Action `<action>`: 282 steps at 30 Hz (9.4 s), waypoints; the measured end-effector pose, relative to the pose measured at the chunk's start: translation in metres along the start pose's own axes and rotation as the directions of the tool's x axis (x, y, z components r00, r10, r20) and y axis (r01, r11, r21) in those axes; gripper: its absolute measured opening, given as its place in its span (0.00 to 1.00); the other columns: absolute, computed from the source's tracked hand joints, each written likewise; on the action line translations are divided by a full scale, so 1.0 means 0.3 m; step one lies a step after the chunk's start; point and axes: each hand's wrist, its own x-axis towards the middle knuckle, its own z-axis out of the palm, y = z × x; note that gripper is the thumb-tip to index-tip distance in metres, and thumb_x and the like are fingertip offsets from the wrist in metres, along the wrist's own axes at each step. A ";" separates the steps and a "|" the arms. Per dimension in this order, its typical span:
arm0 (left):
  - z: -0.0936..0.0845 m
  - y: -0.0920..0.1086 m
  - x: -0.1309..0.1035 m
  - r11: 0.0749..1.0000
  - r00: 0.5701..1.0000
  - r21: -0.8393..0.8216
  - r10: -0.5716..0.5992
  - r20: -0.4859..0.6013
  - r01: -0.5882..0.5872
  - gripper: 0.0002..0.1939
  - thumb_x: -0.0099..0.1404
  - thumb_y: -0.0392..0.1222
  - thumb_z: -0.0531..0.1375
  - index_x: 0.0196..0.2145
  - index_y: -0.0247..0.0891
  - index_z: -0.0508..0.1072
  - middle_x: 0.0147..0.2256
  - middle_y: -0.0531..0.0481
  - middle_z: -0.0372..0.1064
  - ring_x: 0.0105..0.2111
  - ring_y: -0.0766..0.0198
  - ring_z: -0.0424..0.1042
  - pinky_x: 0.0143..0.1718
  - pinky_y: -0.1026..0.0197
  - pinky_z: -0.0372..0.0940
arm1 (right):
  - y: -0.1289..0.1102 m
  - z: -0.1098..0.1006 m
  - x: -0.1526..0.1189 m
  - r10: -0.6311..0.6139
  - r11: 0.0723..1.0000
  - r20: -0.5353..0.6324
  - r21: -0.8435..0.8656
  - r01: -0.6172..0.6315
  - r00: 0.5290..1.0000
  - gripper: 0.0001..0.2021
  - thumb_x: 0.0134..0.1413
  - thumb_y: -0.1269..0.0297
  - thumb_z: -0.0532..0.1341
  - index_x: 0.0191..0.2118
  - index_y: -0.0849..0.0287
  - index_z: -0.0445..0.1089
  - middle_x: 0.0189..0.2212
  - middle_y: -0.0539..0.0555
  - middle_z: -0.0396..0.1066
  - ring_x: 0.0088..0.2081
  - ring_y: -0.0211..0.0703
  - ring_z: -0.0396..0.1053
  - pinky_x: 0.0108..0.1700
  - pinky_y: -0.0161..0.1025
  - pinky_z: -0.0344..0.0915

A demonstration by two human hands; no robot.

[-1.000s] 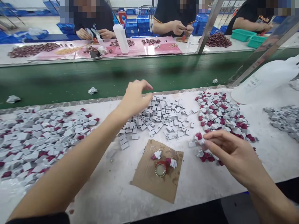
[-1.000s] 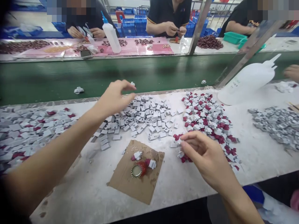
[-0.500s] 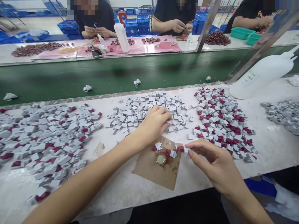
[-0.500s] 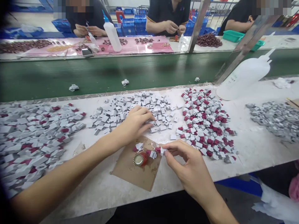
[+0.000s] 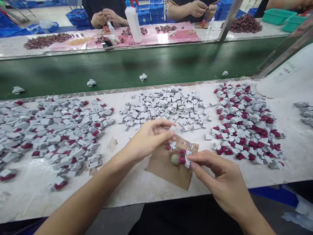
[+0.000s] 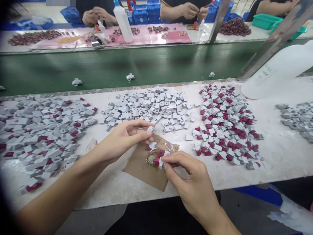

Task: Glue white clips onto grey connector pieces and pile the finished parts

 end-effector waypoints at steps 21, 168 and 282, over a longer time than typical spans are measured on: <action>0.014 -0.010 -0.033 0.995 1.000 -0.104 0.013 -0.005 -0.014 0.20 0.64 0.45 0.79 0.48 0.36 0.80 0.39 0.46 0.87 0.37 0.59 0.83 0.43 0.57 0.79 | -0.013 0.018 0.012 -0.148 0.988 -0.028 -0.057 0.146 0.989 0.10 0.69 0.71 0.72 0.46 0.45 0.88 0.42 0.49 0.88 0.44 0.44 0.86 0.46 0.35 0.83; -0.160 0.311 0.702 0.770 0.857 0.620 0.211 -0.469 0.150 0.08 0.61 0.37 0.75 0.36 0.41 0.80 0.45 0.43 0.82 0.44 0.50 0.80 0.48 0.53 0.74 | 0.045 -0.568 1.082 -0.100 0.668 -0.475 -0.683 -0.294 0.874 0.15 0.65 0.72 0.71 0.56 0.63 0.82 0.58 0.66 0.81 0.62 0.63 0.77 0.69 0.62 0.70; 0.028 -0.049 -0.089 0.980 0.980 -0.141 0.115 -0.161 -0.138 0.14 0.71 0.47 0.76 0.48 0.38 0.82 0.39 0.47 0.83 0.38 0.58 0.82 0.46 0.54 0.79 | -0.026 -0.004 0.049 -0.069 0.997 0.030 -0.038 0.070 0.997 0.05 0.69 0.65 0.73 0.45 0.46 0.88 0.40 0.52 0.86 0.42 0.47 0.84 0.43 0.38 0.80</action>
